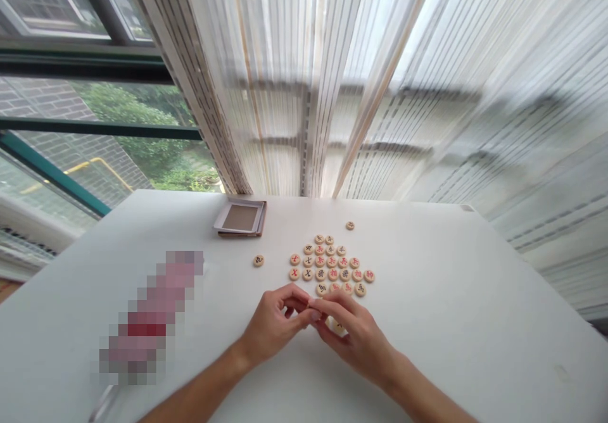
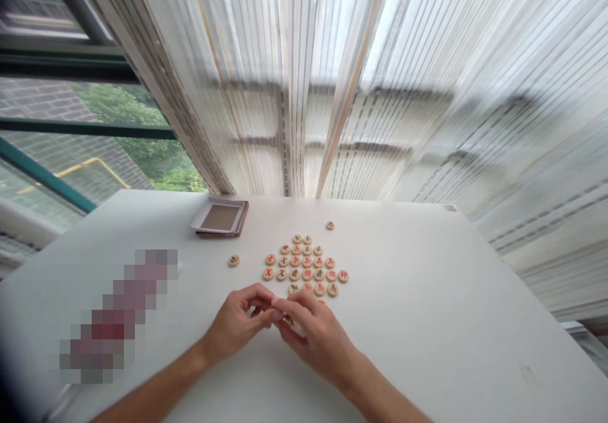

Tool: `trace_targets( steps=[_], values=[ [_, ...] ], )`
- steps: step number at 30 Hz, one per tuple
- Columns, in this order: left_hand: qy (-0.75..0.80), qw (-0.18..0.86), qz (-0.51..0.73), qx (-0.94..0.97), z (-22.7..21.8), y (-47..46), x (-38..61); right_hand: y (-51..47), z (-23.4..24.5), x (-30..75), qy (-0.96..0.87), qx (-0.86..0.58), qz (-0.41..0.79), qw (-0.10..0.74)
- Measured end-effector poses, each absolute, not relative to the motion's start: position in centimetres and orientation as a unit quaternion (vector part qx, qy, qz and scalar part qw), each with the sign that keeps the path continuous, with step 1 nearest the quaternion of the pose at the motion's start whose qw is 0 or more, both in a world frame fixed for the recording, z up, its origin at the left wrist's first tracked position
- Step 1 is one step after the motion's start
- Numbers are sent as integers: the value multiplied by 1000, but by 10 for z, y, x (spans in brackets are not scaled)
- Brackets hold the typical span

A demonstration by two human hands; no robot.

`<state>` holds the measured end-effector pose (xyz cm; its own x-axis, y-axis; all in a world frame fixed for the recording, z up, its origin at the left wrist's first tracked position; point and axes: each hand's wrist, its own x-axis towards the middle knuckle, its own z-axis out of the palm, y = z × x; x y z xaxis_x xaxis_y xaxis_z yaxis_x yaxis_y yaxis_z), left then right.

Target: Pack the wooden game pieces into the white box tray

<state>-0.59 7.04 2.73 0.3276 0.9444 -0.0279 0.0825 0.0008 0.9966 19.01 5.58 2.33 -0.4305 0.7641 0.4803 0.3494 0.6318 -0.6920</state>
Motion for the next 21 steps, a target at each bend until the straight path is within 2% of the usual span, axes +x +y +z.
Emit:
trace_targets(
  steps=[21],
  values=[
    [400, 570, 348, 628, 24, 73, -13, 64, 29, 197, -791, -369, 261, 412]
  ],
)
